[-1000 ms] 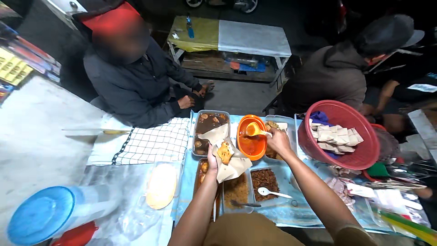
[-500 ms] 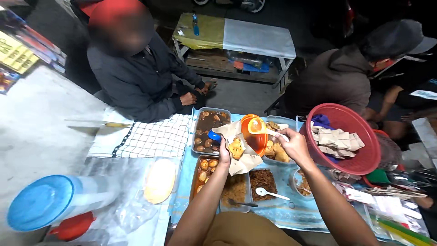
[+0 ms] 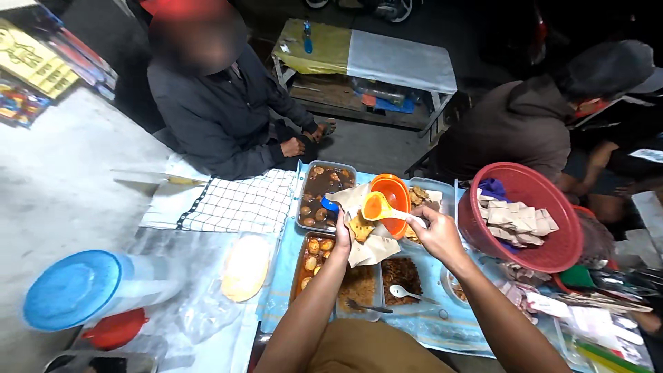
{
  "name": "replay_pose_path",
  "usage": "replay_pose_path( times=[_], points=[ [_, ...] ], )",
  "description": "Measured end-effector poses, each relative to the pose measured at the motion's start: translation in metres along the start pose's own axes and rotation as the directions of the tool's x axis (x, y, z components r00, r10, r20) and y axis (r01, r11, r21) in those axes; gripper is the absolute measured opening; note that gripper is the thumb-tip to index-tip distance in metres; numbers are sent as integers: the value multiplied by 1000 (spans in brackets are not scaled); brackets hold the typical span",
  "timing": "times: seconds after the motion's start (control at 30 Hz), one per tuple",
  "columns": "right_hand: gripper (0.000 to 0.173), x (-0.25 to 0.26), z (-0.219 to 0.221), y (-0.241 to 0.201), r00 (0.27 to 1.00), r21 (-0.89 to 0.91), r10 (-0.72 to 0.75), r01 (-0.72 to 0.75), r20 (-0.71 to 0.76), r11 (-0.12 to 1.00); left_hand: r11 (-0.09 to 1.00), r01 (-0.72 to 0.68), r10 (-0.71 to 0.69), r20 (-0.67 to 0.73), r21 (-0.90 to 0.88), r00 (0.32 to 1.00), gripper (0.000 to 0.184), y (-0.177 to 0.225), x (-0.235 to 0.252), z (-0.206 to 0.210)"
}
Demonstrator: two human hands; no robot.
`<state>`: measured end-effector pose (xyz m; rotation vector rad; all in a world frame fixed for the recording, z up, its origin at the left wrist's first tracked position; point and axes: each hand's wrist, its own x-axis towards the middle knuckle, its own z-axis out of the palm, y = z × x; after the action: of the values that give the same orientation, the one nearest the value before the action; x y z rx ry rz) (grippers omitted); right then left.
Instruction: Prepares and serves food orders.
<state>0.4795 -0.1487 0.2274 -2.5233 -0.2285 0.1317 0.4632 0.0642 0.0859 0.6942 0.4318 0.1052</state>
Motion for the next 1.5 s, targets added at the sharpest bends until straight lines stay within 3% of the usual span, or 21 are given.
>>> replay_pose_path(
  times=[0.17,0.33,0.5,0.83,1.2,1.5],
  points=[
    [27,2,-1,2,999,40,-21,23,-47,999,993,-22,22,3,112,1000,56,0,-1,-3],
    [27,15,-11,11,992,92,3,9,-124,996,997,19,-19,-2,73,1000,57,6,-6,-3],
    [28,31,-6,36,981,3,78,-79,-177,997,998,23,-22,-17,53,1000,55,12,-13,-2],
    [29,40,43,68,972,-84,225,-229,-61,970,999,22,-22,-12,30,1000,54,18,-22,-6],
    [29,34,1,28,983,22,58,-55,-172,998,999,27,-28,-59,-25,998,52,14,-10,1],
    [28,30,-16,13,985,30,19,-14,-169,999,999,32,-34,-80,-30,996,49,7,-7,10]
  ],
)
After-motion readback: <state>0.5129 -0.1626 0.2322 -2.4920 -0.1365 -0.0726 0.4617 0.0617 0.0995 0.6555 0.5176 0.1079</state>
